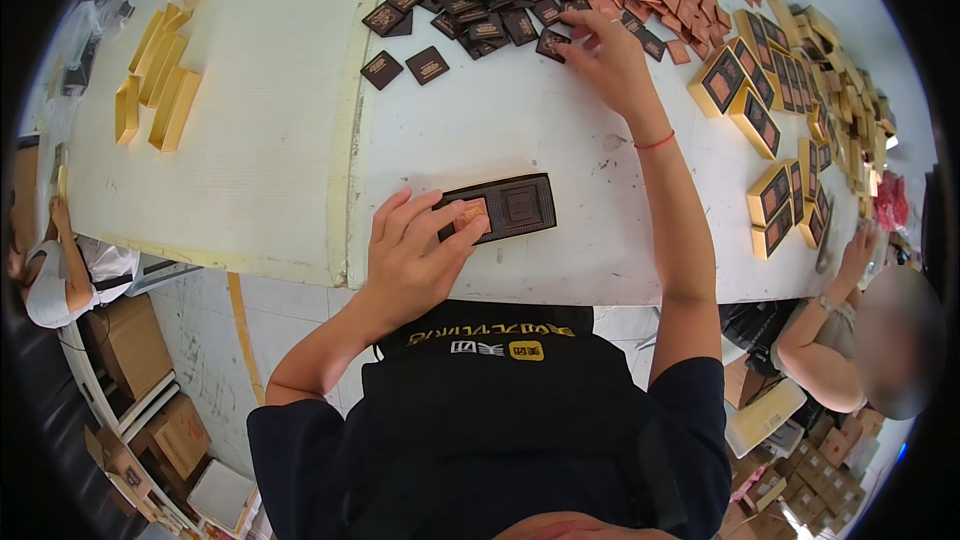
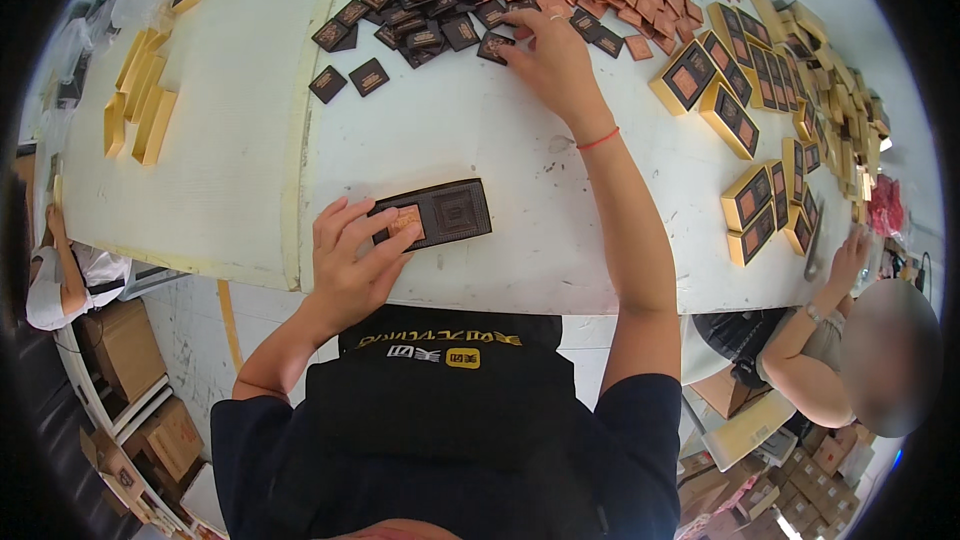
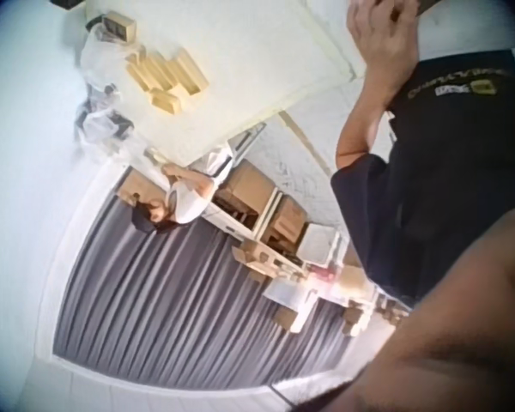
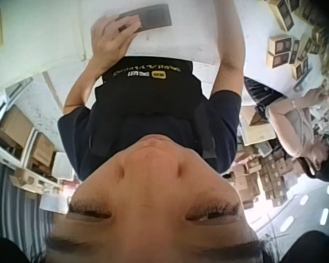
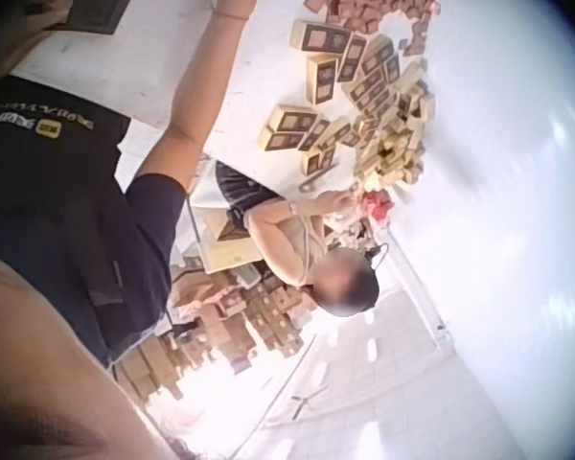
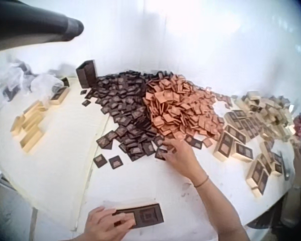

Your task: The person assembles small rectangular compact packs by placing two square inserts into a black plastic tray, then inserting the tray into a gold cardboard sleeve. The person repeats this process for multiple units on a white table.

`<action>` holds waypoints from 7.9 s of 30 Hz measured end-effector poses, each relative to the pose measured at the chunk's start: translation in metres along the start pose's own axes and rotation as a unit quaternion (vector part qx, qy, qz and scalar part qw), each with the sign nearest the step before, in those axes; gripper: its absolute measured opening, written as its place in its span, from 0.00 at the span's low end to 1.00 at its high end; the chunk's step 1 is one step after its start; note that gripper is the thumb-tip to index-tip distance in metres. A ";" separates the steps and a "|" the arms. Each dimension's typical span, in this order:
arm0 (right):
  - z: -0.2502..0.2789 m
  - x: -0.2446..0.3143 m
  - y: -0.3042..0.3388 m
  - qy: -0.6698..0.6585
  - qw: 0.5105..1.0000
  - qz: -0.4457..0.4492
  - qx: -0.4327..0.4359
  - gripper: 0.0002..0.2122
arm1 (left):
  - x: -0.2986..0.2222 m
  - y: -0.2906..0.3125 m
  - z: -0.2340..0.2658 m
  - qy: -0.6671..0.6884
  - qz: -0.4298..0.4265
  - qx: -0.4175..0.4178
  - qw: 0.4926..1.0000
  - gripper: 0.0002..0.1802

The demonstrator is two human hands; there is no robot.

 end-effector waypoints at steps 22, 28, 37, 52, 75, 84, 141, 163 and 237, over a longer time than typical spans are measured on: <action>0.009 0.106 0.101 -0.230 0.939 0.081 0.243 0.11 | 0.005 -0.004 0.003 0.101 0.051 0.022 0.993 0.31; -0.001 0.107 0.111 -0.163 0.960 0.111 0.200 0.12 | 0.005 -0.007 0.003 0.108 0.054 0.028 0.992 0.30; -0.003 0.117 0.147 0.065 0.954 0.265 0.123 0.21 | 0.020 -0.012 0.012 0.144 0.015 0.031 0.989 0.25; 0.077 0.008 0.219 0.290 0.937 -0.061 -0.187 0.23 | 0.427 -0.206 0.120 -0.318 0.136 -0.135 0.929 0.27; -0.061 0.083 0.026 -0.333 0.930 -0.057 0.143 0.08 | 0.088 -0.001 0.076 0.068 0.105 -0.003 0.992 0.37; -0.013 0.083 0.086 -0.320 0.935 -0.047 0.146 0.09 | 0.038 -0.079 -0.003 0.164 -0.025 0.115 0.979 0.45; 0.039 0.052 0.088 -0.416 0.896 -0.116 0.107 0.15 | 0.012 -0.073 -0.003 0.019 -0.143 0.085 0.986 0.20; 0.016 0.077 0.141 0.084 0.969 0.233 -0.008 0.21 | 0.015 -0.078 -0.002 0.064 -0.130 0.090 0.985 0.20; -0.016 0.076 0.129 -0.260 0.948 0.013 -0.184 0.28 | 0.437 -0.110 0.153 -0.156 0.270 0.015 0.950 0.30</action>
Point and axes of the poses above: each hand's wrist, its own y-axis away from the middle knuckle, its own z-axis out of the back of the hand, x = y × z, the point moved 5 cm from there along -y, towards the middle knuckle, and after that the axes turned 5 degrees about z, right-handed, at the moved point
